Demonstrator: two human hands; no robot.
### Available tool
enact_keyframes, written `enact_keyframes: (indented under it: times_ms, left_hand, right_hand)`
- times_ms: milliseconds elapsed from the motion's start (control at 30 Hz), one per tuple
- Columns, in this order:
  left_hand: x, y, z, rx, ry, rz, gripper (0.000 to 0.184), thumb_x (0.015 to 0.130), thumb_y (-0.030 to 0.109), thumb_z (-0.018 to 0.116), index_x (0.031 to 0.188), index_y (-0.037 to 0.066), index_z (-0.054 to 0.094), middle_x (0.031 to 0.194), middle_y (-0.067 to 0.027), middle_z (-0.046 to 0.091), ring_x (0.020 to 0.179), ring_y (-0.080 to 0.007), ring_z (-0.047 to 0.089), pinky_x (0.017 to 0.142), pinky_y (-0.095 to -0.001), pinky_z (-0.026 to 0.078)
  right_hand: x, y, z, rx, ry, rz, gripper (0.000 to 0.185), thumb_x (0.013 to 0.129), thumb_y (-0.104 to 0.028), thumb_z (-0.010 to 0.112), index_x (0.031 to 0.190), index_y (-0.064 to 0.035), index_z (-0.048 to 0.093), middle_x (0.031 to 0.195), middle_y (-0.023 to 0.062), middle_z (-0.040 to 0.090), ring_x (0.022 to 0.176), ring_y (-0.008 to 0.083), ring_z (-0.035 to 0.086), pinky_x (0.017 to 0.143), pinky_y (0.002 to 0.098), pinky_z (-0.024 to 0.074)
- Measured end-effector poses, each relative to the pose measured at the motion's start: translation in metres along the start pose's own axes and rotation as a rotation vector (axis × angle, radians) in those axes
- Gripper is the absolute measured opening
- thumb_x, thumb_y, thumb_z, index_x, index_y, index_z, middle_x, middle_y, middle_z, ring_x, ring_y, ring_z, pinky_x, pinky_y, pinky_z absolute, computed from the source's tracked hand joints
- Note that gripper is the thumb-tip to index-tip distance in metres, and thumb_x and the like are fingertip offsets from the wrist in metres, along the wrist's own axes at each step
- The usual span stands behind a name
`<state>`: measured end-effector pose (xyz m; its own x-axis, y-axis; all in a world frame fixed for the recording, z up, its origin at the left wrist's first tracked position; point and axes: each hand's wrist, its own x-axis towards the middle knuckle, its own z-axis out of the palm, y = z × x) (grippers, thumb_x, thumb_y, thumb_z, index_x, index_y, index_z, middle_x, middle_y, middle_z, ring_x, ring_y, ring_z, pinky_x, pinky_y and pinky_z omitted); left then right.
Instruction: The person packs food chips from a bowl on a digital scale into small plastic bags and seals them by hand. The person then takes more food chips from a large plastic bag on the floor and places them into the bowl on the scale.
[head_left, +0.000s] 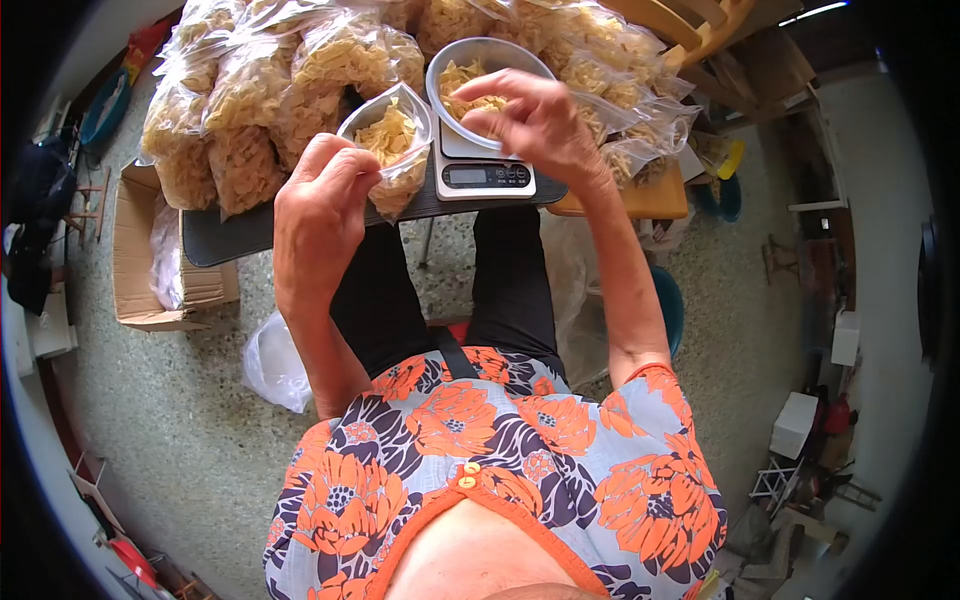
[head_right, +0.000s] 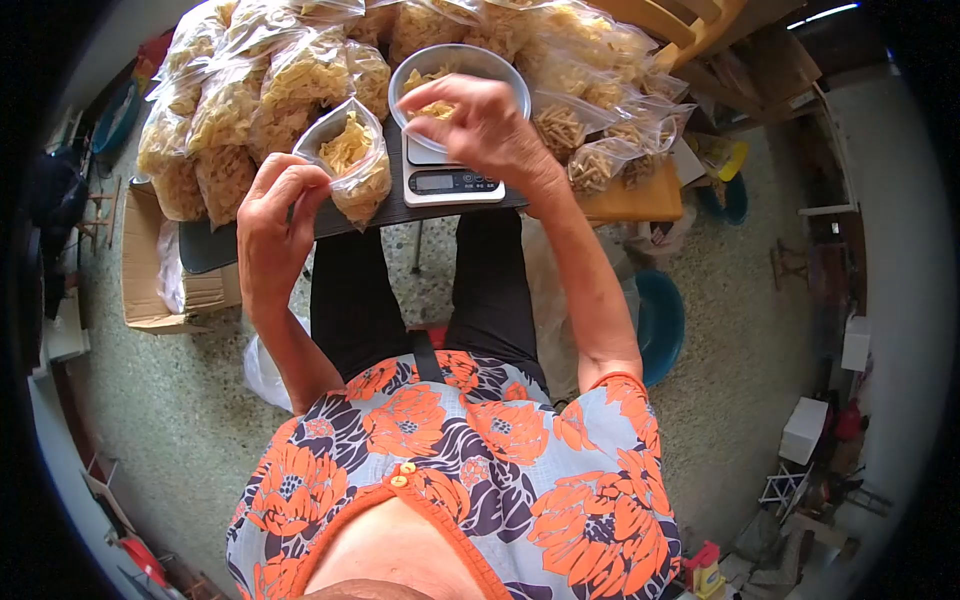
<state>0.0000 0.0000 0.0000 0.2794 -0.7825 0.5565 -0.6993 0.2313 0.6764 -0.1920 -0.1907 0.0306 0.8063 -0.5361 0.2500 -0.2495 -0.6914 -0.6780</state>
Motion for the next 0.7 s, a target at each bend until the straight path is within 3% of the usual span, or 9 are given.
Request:
enact_keyframes:
  times_ms: [33, 67, 100, 200, 333, 367, 500, 567, 700]
  left_hand:
    - [0.0, 0.0, 0.001, 0.0, 0.001, -0.01, 0.01, 0.087, -0.002, 0.073, 0.095, 0.002, 0.068, 0.092, -0.0122, 0.063, 0.078, -0.0317, 0.067, 0.069, -0.0406, 0.053]
    - [0.002, -0.001, 0.001, 0.0, 0.004, -0.018, 0.009, 0.087, -0.002, 0.073, 0.094, 0.002, 0.068, 0.092, -0.012, 0.063, 0.078, -0.0315, 0.067, 0.069, -0.0405, 0.053]
    - [0.006, -0.002, -0.012, 0.039, -0.014, 0.005, 0.009, 0.087, -0.002, 0.073, 0.094, 0.002, 0.068, 0.092, -0.012, 0.063, 0.078, -0.0315, 0.067, 0.069, -0.0405, 0.053]
    - [0.004, 0.0, -0.011, 0.033, -0.017, 0.002, 0.01, 0.087, -0.002, 0.073, 0.094, 0.002, 0.068, 0.091, -0.012, 0.063, 0.078, -0.0314, 0.066, 0.069, -0.0405, 0.053]
    - [0.003, 0.002, -0.009, 0.042, -0.022, -0.002, 0.011, 0.087, -0.004, 0.073, 0.094, 0.001, 0.068, 0.091, -0.0108, 0.062, 0.078, -0.0275, 0.065, 0.07, -0.0375, 0.053]
    - [0.003, 0.003, -0.009, 0.049, -0.033, -0.012, 0.011, 0.086, -0.007, 0.072, 0.094, 0.0, 0.068, 0.09, -0.0095, 0.062, 0.08, -0.0233, 0.064, 0.071, -0.0342, 0.052]
    - [0.004, 0.004, -0.009, 0.062, -0.038, -0.019, 0.011, 0.086, -0.006, 0.072, 0.094, 0.0, 0.068, 0.091, -0.0096, 0.062, 0.08, -0.0231, 0.064, 0.071, -0.034, 0.052]
    - [0.005, 0.003, -0.008, 0.066, -0.034, -0.009, 0.009, 0.087, -0.001, 0.072, 0.095, 0.003, 0.068, 0.092, -0.0121, 0.063, 0.077, -0.0322, 0.066, 0.069, -0.0414, 0.053]
    - [0.005, 0.002, -0.008, 0.06, -0.03, 0.013, 0.009, 0.087, -0.001, 0.072, 0.095, 0.003, 0.068, 0.092, -0.0119, 0.063, 0.077, -0.0322, 0.066, 0.069, -0.0413, 0.053]
  right_hand:
    - [0.0, 0.016, -0.006, -0.169, 0.133, -0.021, 0.024, 0.089, -0.011, 0.08, 0.112, -0.0052, 0.077, 0.109, 0.0068, 0.075, 0.067, 0.0082, 0.064, 0.063, 0.0283, 0.0523]
    - [0.001, 0.029, -0.011, -0.323, 0.23, -0.098, 0.016, 0.089, -0.013, 0.077, 0.104, -0.0063, 0.077, 0.095, 0.0089, 0.071, 0.07, 0.0174, 0.066, 0.066, 0.0341, 0.0535]
    - [0.006, 0.037, -0.003, -0.291, 0.267, -0.106, 0.016, 0.089, -0.013, 0.077, 0.104, -0.0063, 0.077, 0.095, 0.0089, 0.071, 0.07, 0.0174, 0.066, 0.066, 0.0341, 0.0535]
    - [0.007, 0.052, -0.004, -0.784, 0.211, 0.08, 0.011, 0.093, -0.019, 0.068, 0.093, -0.0099, 0.075, 0.098, 0.0144, 0.063, 0.088, 0.0361, 0.068, 0.077, 0.0454, 0.0564]
    - [0.016, 0.063, 0.002, -0.975, 0.025, 0.152, 0.011, 0.086, -0.015, 0.068, 0.09, -0.0114, 0.078, 0.111, 0.0141, 0.064, 0.094, 0.0329, 0.073, 0.077, 0.0434, 0.0605]
    - [0.017, 0.065, 0.002, -0.973, 0.025, 0.15, 0.011, 0.086, -0.015, 0.068, 0.09, -0.0114, 0.078, 0.111, 0.0141, 0.064, 0.094, 0.0329, 0.073, 0.077, 0.0434, 0.0605]
    - [0.02, 0.077, 0.006, -0.983, -0.055, 0.163, 0.015, 0.092, -0.019, 0.065, 0.09, -0.0059, 0.071, 0.108, 0.0171, 0.062, 0.092, 0.0364, 0.07, 0.081, 0.0464, 0.0576]
    - [0.019, 0.079, 0.005, -0.987, -0.059, 0.168, 0.014, 0.091, -0.018, 0.066, 0.09, -0.0059, 0.071, 0.108, 0.0171, 0.062, 0.093, 0.0365, 0.07, 0.081, 0.0465, 0.0575]
    - [0.011, 0.072, -0.003, -0.796, 0.124, 0.133, 0.014, 0.089, -0.019, 0.069, 0.091, -0.0055, 0.071, 0.101, 0.0163, 0.065, 0.091, 0.0357, 0.07, 0.08, 0.0462, 0.0569]
